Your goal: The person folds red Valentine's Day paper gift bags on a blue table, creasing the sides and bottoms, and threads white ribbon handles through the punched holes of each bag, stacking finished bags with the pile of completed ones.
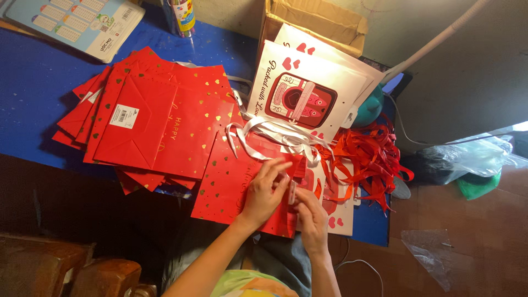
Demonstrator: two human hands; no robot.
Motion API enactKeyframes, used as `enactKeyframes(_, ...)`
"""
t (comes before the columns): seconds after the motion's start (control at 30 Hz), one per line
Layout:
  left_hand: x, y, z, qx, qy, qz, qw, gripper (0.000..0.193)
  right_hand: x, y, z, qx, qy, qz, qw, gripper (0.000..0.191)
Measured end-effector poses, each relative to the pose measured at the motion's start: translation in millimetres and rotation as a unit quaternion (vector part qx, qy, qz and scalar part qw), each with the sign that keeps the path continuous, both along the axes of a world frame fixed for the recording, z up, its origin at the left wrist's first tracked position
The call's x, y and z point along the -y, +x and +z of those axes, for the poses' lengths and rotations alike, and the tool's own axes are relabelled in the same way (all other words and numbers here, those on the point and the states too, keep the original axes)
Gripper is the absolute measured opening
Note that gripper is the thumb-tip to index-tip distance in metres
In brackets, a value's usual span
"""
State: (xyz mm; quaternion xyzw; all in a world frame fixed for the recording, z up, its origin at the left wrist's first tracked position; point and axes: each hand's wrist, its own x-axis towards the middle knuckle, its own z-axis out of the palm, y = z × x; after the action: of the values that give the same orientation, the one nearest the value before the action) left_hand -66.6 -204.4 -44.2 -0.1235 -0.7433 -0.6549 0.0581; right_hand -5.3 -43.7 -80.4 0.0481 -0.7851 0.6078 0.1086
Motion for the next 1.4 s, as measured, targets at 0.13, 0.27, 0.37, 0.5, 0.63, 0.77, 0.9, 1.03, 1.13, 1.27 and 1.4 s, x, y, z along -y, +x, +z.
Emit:
enactKeyframes(0.13,1,0,-13,-0.098,-0.065,0.003,0.993,0.029,12,-6,13,-0.004,0.04,-0.02,0.999,0.042)
enactKeyframes(0.27,5,-1,-18,-0.067,-0.051,-0.015,0.996,0.021,20,-25,23,0.043,0.092,-0.074,0.992,0.055)
enactKeyframes(0.37,8,-5,-16,0.035,0.0,-0.055,0.998,0.024,20,-31,20,0.148,0.117,-0.12,0.975,0.048)
enactKeyframes(0.5,5,-13,-12,0.08,-0.036,-0.049,0.995,0.039,20,-35,5,0.012,0.051,-0.124,0.991,0.032)
enactKeyframes(0.63,2,-20,-14,0.063,-0.038,-0.038,0.997,0.039,24,-33,-3,0.071,0.032,-0.164,0.983,0.014)
enactKeyframes(0.77,4,-21,-23,0.108,0.006,-0.058,0.992,0.028,22,-34,4,0.058,0.099,-0.152,0.982,0.018)
enactKeyframes(0.9,2,-18,-28,0.057,-0.009,-0.028,0.998,0.018,20,-37,12,0.035,0.165,-0.131,0.977,0.022)
enactKeyframes(1.03,0,-16,-26,0.033,-0.01,-0.013,0.999,0.021,21,-38,9,-0.004,0.184,-0.155,0.971,0.016)
enactKeyframes(1.13,0,-19,-23,0.059,-0.022,-0.018,0.998,0.023,21,-36,6,-0.05,0.201,-0.161,0.965,0.013)
enactKeyframes(1.27,0,-19,-22,0.08,-0.032,-0.023,0.996,0.024,19,-33,8,-0.029,0.134,-0.129,0.982,0.026)
enactKeyframes(1.4,0,-19,-22,0.067,-0.025,-0.02,0.997,0.03,20,-32,9,-0.011,0.11,-0.117,0.987,0.021)
